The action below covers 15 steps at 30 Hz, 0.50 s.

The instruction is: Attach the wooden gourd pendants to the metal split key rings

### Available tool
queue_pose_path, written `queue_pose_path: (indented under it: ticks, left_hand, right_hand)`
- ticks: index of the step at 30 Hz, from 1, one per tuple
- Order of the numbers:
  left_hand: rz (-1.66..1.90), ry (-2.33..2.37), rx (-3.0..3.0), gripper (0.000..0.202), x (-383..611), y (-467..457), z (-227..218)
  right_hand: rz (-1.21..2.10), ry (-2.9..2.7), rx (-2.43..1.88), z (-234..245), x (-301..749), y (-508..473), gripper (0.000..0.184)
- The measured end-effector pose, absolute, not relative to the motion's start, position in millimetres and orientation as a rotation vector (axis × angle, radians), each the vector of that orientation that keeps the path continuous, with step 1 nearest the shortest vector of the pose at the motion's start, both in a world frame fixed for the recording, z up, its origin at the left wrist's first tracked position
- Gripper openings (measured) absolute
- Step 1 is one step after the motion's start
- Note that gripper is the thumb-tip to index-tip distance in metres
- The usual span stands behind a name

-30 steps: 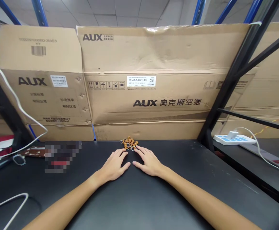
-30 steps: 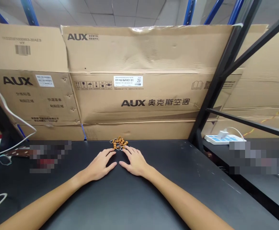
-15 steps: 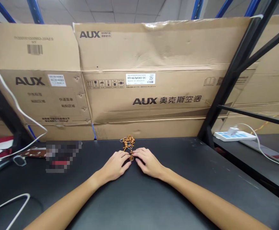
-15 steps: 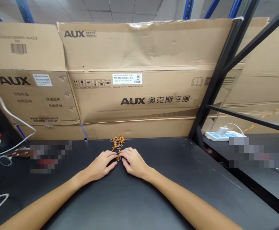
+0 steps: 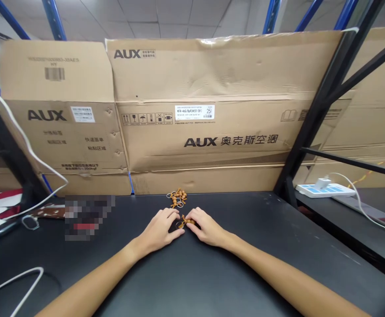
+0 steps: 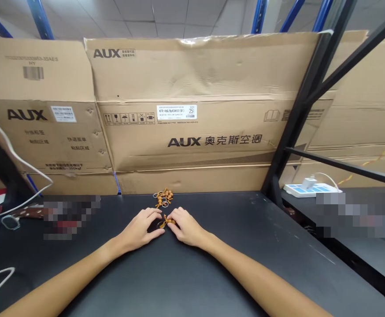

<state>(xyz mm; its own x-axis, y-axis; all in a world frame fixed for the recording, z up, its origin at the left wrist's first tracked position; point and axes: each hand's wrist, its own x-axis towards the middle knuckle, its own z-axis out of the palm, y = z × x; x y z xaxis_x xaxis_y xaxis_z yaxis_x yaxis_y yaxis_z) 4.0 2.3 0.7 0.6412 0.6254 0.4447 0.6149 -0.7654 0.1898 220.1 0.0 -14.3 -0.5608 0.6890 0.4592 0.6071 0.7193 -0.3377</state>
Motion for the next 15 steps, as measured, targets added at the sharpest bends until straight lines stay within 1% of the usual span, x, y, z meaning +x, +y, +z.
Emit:
queue_pose_path:
  ticks: [6, 11, 15]
  left_hand:
    - [0.787, 1.024, 2.885, 0.013, 4.9, -0.3, 0.7]
    - [0.828, 0.943, 2.901, 0.014, 3.6, 3.6, -4.8]
    - [0.850, 0.901, 2.848, 0.015, 3.5, 4.8, -4.9]
  right_hand:
    - [0.236, -2.316, -0.943, -11.9, 221.2, -3.0, 0.017]
    - [0.206, -2.289, -0.894, -13.4, 220.1, -1.1, 0.012]
    - [0.085, -2.216, -1.036, -20.6, 219.6, 4.9, 0.009]
